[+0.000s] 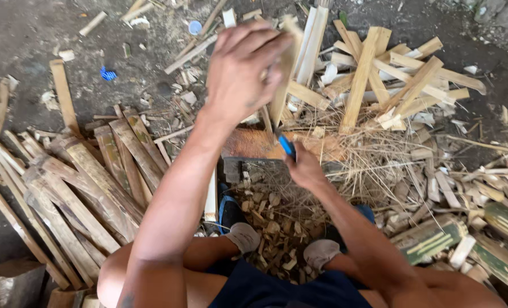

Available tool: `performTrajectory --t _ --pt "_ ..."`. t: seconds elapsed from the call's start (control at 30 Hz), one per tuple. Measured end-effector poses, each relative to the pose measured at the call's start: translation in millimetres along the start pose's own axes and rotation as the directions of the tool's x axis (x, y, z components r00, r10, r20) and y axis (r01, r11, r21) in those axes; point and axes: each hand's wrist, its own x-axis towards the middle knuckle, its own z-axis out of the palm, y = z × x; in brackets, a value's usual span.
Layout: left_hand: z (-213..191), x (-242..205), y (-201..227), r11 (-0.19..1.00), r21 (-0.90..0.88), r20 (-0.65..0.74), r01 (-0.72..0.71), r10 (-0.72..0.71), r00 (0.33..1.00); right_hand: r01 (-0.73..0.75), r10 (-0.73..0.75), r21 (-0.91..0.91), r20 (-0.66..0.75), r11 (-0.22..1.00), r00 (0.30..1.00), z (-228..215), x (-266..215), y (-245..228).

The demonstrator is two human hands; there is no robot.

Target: The person sits on the ground and uses a knife to shave thin strips from bamboo pieces. They repeatedly hold the bamboo against a metal bar and scrape the knife along it, producing wood shavings that accumulate on the floor.

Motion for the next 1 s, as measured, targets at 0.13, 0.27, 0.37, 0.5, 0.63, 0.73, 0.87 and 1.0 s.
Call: performTrajectory --t 0.13,0.27,0.37,0.5,0.63,0.73,0.87,1.0 --pt "21.5 30.6 36.2 0.996 0.091 0.030 -0.020 0.018 0.999 0.487 -0.465 -0.017 -0.327 0.873 0.822 -25.7 -0.9 -13.1" --pt "33.9 26.3 51.9 0.985 0.172 0.059 -0.008 -0.002 0.998 0.162 -0.148 0.024 -0.294 0.987 0.944 25.2 34.6 25.7" --pt "39.3 29.0 44.0 0.997 0.038 0.016 0.068 -0.069 0.998 0.007 -0.020 -0.115 -0.117 0.993 0.993 55.3 77.8 70.2" --pt "17.6 3.9 23.8 0.923 -0.331 -0.241 0.195 -0.282 0.929 0.197 -0.168 0.159 -0.178 0.968 0.970 104.6 108.7 117.6" --pt "4.7 -27.8 15.8 0.854 -0.445 -0.351 0.270 -0.444 0.825 0.143 -0.102 0.359 -0.131 0.922 0.986 136.7 100.8 129.0" --pt "17.4 -29.3 0.7 0.753 -0.581 -0.326 0.309 -0.563 0.759 -0.022 0.026 0.720 0.007 0.693 1.000 140.9 106.1 104.9" --pt "24.0 -33.2 -44.1 0.765 -0.599 -0.438 0.237 -0.561 0.702 -0.048 0.018 0.854 0.045 0.517 0.999 156.7 103.0 88.1" --pt "-6.1 -42.8 -93.6 0.598 -0.778 -0.407 0.192 -0.712 0.572 -0.101 -0.045 0.919 0.127 0.382 0.991 172.2 106.1 89.9"
